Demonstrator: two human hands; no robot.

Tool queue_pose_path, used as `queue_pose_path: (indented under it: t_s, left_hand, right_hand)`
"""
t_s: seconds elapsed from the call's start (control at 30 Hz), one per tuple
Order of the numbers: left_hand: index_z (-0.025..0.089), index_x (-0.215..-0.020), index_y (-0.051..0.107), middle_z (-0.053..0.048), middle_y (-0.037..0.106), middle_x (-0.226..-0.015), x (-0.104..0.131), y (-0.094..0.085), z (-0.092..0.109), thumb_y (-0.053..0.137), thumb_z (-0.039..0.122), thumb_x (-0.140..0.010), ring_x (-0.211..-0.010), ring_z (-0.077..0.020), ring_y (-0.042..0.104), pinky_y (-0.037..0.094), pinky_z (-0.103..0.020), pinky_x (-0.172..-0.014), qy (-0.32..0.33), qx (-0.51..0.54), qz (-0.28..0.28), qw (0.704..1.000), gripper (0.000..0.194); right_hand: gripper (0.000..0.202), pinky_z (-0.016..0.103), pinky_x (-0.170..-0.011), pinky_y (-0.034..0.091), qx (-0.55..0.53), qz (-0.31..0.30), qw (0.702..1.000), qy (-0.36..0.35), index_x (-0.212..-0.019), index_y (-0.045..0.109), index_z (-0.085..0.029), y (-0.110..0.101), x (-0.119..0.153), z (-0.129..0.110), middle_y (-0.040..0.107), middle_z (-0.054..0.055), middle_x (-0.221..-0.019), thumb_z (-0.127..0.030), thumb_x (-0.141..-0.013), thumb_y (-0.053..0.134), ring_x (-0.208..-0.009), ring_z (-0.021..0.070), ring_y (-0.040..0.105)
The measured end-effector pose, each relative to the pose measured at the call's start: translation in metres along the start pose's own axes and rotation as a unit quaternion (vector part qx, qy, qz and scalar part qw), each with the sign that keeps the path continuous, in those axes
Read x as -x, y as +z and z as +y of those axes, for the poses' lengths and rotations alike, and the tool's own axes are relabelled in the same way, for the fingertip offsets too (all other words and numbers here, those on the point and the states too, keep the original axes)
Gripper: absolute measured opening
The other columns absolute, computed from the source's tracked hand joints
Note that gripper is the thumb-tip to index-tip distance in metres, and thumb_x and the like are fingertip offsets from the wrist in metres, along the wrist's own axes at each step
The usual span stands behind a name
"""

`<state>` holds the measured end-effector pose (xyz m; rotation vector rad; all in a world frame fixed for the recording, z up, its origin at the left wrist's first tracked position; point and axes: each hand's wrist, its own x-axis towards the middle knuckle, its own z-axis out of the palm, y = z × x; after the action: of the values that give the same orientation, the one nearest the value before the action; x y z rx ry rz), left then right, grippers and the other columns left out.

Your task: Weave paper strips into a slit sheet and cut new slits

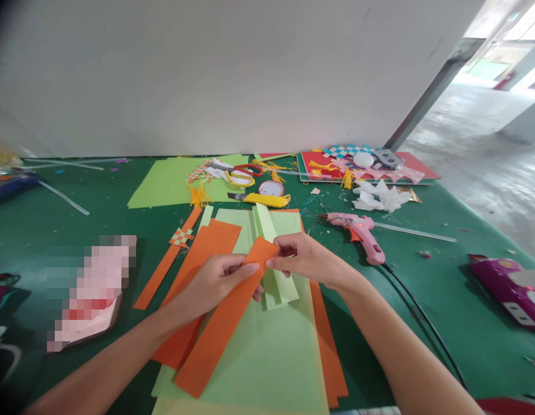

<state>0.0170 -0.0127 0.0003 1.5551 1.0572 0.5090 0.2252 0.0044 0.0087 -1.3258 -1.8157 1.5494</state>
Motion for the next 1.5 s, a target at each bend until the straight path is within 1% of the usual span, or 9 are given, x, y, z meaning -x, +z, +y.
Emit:
queue_pose_path:
  t_s: [0.1, 0.27, 0.47, 0.97, 1.07, 1.2, 1.3, 1.37, 1.5]
  left_hand:
    - [0.017, -0.071, 0.061, -0.002, 0.065, -0.064, 0.0, 0.0, 0.0, 0.046, 0.049, -0.089, -0.06, -0.0161, 0.062, 0.041, -0.024, -0.053, -0.004, -0.007, -0.003, 1.0, 0.04]
    - [0.015, -0.073, 0.061, -0.003, 0.064, -0.062, 0.0, 0.0, 0.0, 0.046, 0.048, -0.089, -0.061, -0.0165, 0.062, 0.041, -0.024, -0.052, -0.007, -0.001, -0.013, 1.0, 0.039]
    - [0.016, -0.07, 0.06, -0.002, 0.062, -0.059, 0.0, 0.0, 0.0, 0.047, 0.046, -0.088, -0.057, -0.0157, 0.061, 0.039, -0.024, -0.05, 0.002, 0.008, -0.009, 1.0, 0.038]
    - [0.016, -0.076, 0.062, -0.006, 0.07, -0.071, 0.001, 0.0, 0.001, 0.046, 0.046, -0.09, -0.066, -0.0185, 0.064, 0.044, -0.026, -0.057, -0.017, 0.032, -0.023, 0.999, 0.037]
    - [0.016, -0.076, 0.061, -0.006, 0.07, -0.073, 0.001, -0.001, 0.002, 0.046, 0.046, -0.089, -0.07, -0.0198, 0.066, 0.046, -0.027, -0.06, -0.024, 0.043, -0.015, 0.999, 0.036]
    - [0.016, -0.077, 0.059, -0.005, 0.069, -0.073, 0.0, -0.002, 0.003, 0.045, 0.044, -0.09, -0.074, -0.0205, 0.067, 0.046, -0.027, -0.062, -0.028, 0.075, -0.016, 0.997, 0.034]
    - [0.016, -0.075, 0.055, -0.003, 0.065, -0.071, -0.001, -0.001, 0.002, 0.046, 0.043, -0.09, -0.071, -0.0191, 0.066, 0.044, -0.026, -0.059, -0.027, 0.083, -0.016, 0.996, 0.032]
    - [0.017, -0.068, 0.049, 0.0, 0.059, -0.065, -0.002, -0.001, 0.0, 0.046, 0.044, -0.089, -0.065, -0.0167, 0.062, 0.038, -0.024, -0.054, -0.024, 0.06, -0.009, 0.998, 0.034]
    - [0.018, -0.058, 0.033, 0.005, 0.033, -0.054, -0.002, 0.0, -0.003, 0.046, 0.045, -0.088, -0.05, -0.0095, 0.039, 0.021, -0.024, -0.047, -0.005, -0.03, 0.029, 0.999, 0.043]
  right_hand:
    - [0.026, 0.024, -0.05, 0.028, -0.004, 0.014, 1.0, -0.01, -0.069, 0.056, -0.016, 0.0, -0.001, -0.003, 0.05, -0.003, -0.058, -0.038, -0.082, 0.06, -0.055, 0.0091, 0.042]
    - [0.028, 0.024, -0.055, 0.031, -0.026, 0.04, 0.999, -0.023, -0.064, 0.054, -0.016, 0.002, -0.002, -0.002, 0.052, -0.001, -0.059, -0.037, -0.081, 0.061, -0.058, 0.0103, 0.045]
    - [0.029, 0.024, -0.054, 0.032, -0.02, 0.044, 0.999, -0.022, -0.062, 0.053, -0.017, 0.003, -0.002, 0.0, 0.052, -0.001, -0.058, -0.038, -0.081, 0.062, -0.056, 0.0104, 0.046]
    - [0.03, 0.023, -0.051, 0.031, -0.01, 0.06, 0.998, -0.027, -0.064, 0.054, -0.016, 0.003, -0.002, 0.001, 0.052, -0.003, -0.056, -0.04, -0.082, 0.059, -0.053, 0.0087, 0.045]
    - [0.025, 0.023, -0.051, 0.033, 0.003, 0.044, 0.999, -0.018, -0.07, 0.058, -0.017, 0.0, -0.002, 0.0, 0.055, -0.002, -0.059, -0.038, -0.081, 0.06, -0.054, 0.0092, 0.047]
    - [0.017, 0.023, -0.054, 0.04, 0.022, -0.008, 1.0, -0.002, -0.073, 0.058, -0.017, 0.0, -0.002, 0.001, 0.06, 0.0, -0.068, -0.033, -0.077, 0.063, -0.058, 0.0108, 0.054]
    - [0.014, 0.023, -0.053, 0.041, 0.024, -0.021, 0.999, 0.014, -0.075, 0.059, -0.017, 0.005, -0.003, 0.003, 0.06, 0.0, -0.067, -0.03, -0.078, 0.06, -0.057, 0.0108, 0.053]
    - [0.01, 0.023, -0.054, 0.042, 0.011, -0.026, 1.0, 0.008, -0.078, 0.061, -0.016, 0.01, -0.004, 0.005, 0.061, 0.0, -0.069, -0.026, -0.078, 0.058, -0.059, 0.0112, 0.054]
    - [0.014, 0.023, -0.057, 0.043, -0.013, -0.04, 0.999, -0.012, -0.082, 0.065, -0.015, 0.017, -0.007, 0.005, 0.065, 0.002, -0.074, -0.018, -0.076, 0.052, -0.064, 0.0124, 0.056]
